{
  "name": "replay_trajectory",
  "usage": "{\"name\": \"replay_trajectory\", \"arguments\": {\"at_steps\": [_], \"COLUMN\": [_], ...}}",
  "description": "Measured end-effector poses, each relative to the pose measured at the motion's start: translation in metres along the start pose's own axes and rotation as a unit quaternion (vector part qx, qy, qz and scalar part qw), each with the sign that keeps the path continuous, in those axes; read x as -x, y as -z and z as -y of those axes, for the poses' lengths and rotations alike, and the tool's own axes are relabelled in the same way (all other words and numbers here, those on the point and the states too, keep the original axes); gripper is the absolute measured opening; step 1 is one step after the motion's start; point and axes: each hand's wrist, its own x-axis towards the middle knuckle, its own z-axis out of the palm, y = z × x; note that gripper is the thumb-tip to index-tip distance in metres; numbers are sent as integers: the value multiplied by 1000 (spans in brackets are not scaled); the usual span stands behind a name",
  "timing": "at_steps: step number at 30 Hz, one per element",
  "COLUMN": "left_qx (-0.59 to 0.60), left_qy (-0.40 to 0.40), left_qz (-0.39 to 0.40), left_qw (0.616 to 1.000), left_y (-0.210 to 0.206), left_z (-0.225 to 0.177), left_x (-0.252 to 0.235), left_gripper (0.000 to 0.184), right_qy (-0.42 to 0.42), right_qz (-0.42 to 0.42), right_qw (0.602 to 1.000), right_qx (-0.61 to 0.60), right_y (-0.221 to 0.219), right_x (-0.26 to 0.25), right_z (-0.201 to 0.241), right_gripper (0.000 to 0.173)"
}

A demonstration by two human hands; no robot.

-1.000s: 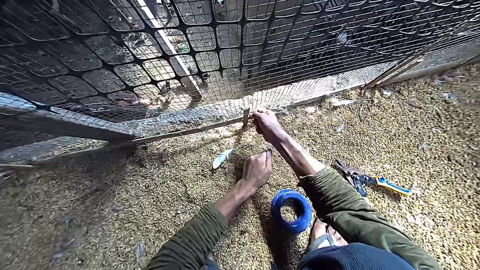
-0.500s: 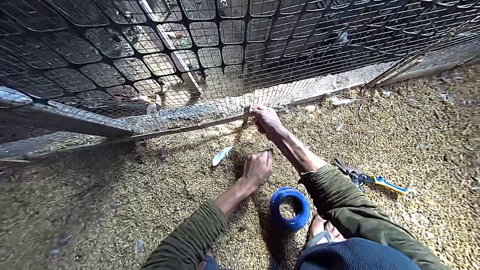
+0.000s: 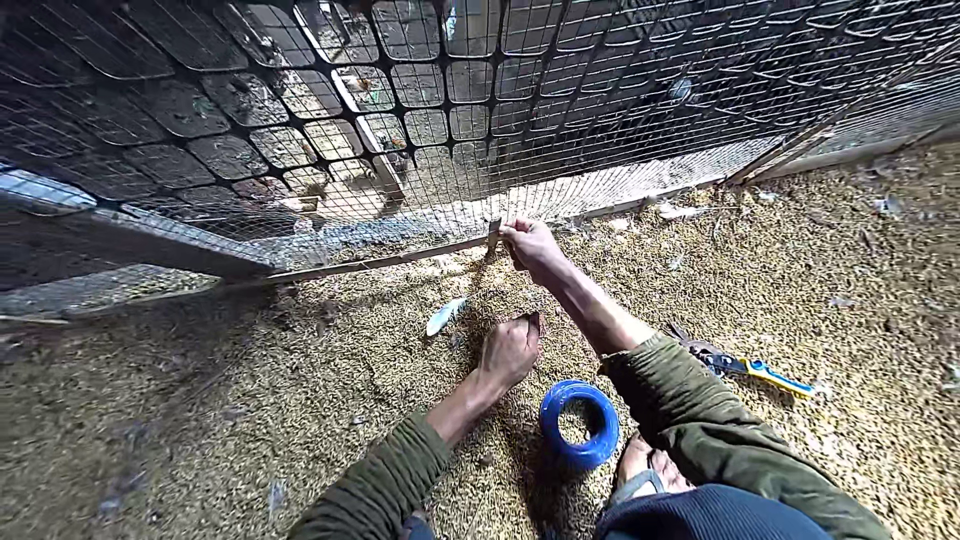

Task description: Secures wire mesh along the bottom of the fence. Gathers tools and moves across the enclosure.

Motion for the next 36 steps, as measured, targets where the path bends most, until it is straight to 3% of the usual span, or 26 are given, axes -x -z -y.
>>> {"name": "replay_trajectory", "arguments": {"at_steps": [7, 13, 17, 19, 21, 23, 24, 26, 27, 29, 32, 36], "left_qx": [-5, -4, 102, 255, 426, 509, 493, 329, 228, 138, 195, 224], "left_qy": [12, 10, 84, 155, 219, 295, 333, 378, 357, 260, 149, 136], "left_qz": [13, 8, 76, 140, 179, 146, 112, 24, -17, -67, -136, -212], "left_qw": [1000, 1000, 988, 944, 859, 796, 796, 865, 906, 953, 960, 942], "left_y": [-4, -8, 1, 16, 44, 82, 101, 129, 132, 127, 95, 69], "left_z": [0, 4, 7, 22, 56, 96, 109, 114, 108, 88, 61, 43], "left_x": [-7, -13, -19, -16, -7, 4, 5, -5, -13, -33, -72, -95], "left_gripper": [48, 46, 45, 42, 51, 70, 75, 65, 57, 37, 31, 31], "right_qy": [123, 142, 151, 143, 135, 121, 117, 114, 114, 111, 115, 109], "right_qz": [-99, -106, -102, -78, -57, -39, -34, -29, -30, -35, -33, -22], "right_qw": [964, 959, 960, 963, 967, 973, 974, 975, 976, 977, 976, 975], "right_qx": [216, 221, 213, 217, 206, 194, 192, 187, 183, 178, 180, 192], "right_y": [-15, -16, -14, -10, -6, -5, -4, -3, -4, -7, -6, -1], "right_x": [11, 2, -2, -2, -1, 3, 5, 5, 5, 6, 7, 14], "right_z": [-1, -7, -8, -6, -8, -7, -7, -8, -10, -11, -11, -10], "right_gripper": [32, 32, 32, 31, 30, 32, 32, 33, 33, 34, 33, 33]}}
